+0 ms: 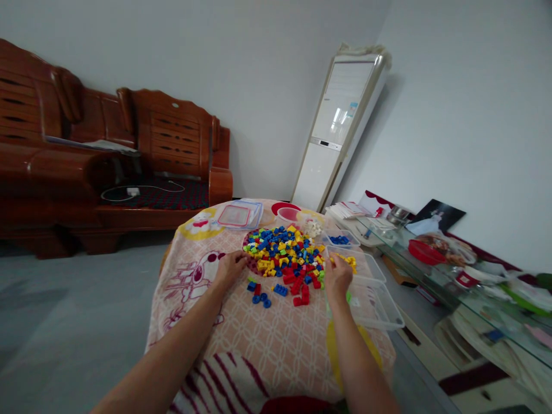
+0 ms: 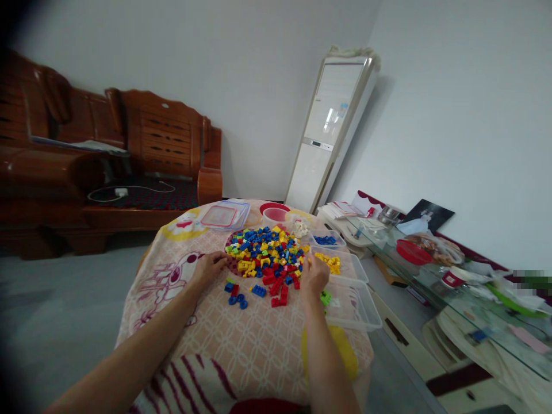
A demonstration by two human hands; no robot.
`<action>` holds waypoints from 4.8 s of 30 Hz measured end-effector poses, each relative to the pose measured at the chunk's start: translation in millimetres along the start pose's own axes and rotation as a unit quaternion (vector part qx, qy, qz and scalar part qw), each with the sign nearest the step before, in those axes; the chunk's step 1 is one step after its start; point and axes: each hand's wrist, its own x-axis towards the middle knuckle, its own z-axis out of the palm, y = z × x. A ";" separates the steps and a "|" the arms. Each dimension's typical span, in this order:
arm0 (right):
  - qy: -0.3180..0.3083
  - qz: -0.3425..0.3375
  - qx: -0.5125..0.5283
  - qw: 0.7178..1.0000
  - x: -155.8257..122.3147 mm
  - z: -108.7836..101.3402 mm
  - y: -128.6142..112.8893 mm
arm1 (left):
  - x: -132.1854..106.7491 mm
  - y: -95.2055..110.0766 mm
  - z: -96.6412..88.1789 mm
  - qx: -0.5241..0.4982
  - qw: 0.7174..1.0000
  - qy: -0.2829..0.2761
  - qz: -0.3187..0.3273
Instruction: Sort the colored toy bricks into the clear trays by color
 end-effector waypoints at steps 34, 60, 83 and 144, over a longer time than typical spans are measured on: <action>-0.271 -0.139 0.003 0.953 -71.1 65.2 -162.7 | -3.4 7.5 -3.9 -0.012 1.000 -0.008 -0.005; -0.140 -0.137 0.068 0.978 -105.5 5.3 -57.8 | -4.1 12.4 -4.6 0.009 1.000 -0.003 -0.008; -0.120 -0.106 0.147 0.976 -110.8 14.1 -62.3 | -3.3 7.7 -3.0 0.005 1.000 -0.006 -0.001; -0.219 0.252 0.351 0.875 -74.8 0.8 -76.1 | -0.6 2.0 -1.6 0.011 1.000 -0.006 0.001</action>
